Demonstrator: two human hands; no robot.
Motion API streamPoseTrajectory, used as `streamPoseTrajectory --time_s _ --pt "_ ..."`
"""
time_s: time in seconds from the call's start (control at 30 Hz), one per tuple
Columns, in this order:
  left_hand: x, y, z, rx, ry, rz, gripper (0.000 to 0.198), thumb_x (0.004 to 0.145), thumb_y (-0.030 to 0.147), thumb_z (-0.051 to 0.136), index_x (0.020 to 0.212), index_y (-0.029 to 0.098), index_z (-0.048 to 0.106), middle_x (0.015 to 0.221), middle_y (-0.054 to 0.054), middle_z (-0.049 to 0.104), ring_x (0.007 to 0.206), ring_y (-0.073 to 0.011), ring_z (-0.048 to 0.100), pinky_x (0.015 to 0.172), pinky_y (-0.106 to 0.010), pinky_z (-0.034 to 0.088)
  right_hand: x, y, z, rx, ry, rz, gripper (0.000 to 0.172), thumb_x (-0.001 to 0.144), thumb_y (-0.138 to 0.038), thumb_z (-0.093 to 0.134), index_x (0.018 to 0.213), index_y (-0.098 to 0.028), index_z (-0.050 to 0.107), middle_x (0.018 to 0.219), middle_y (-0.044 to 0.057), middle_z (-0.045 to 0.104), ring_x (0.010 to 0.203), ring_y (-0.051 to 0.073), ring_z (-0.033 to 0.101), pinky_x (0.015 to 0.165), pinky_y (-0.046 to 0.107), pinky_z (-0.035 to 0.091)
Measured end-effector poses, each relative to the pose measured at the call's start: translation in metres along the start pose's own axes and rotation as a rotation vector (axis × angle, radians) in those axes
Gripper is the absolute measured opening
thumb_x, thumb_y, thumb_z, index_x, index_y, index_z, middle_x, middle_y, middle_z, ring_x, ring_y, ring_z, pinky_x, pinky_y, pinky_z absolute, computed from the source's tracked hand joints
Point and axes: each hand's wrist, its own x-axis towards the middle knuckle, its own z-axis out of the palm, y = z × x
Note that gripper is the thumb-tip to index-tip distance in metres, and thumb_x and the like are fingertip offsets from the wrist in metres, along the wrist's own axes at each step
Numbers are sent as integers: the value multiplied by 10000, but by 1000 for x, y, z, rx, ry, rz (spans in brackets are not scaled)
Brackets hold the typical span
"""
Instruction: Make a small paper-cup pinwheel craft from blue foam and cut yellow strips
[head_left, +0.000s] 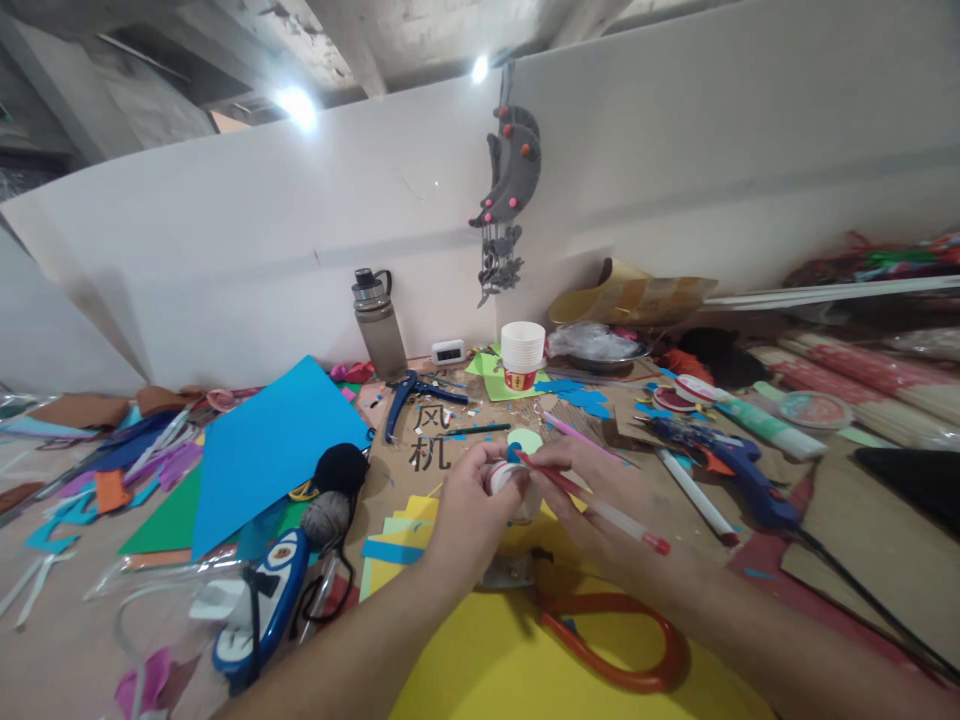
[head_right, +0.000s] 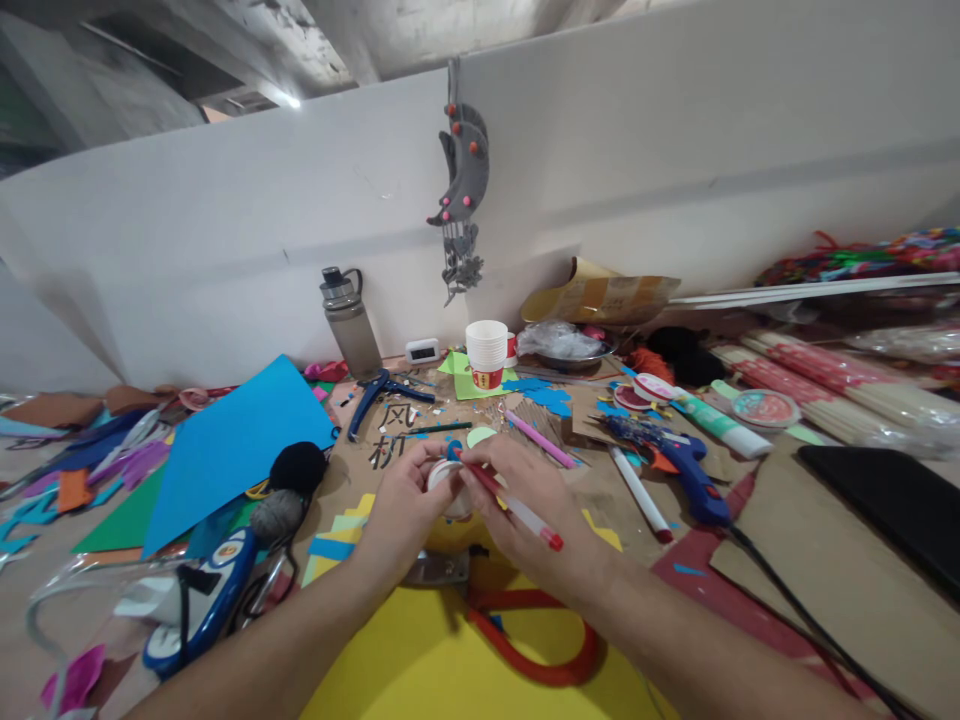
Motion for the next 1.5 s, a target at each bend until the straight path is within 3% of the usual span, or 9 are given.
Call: streamPoseTrajectory --time_s 1.5 --pt "2 -5 -1 21 -11 23 185 697 209 636 866 158 580 741 -3 596 640 -98 520 598 -198 424 -2 1 3 39 1 7 95 873 -184 507 952 -212 553 885 33 635 783 143 613 671 265 502"
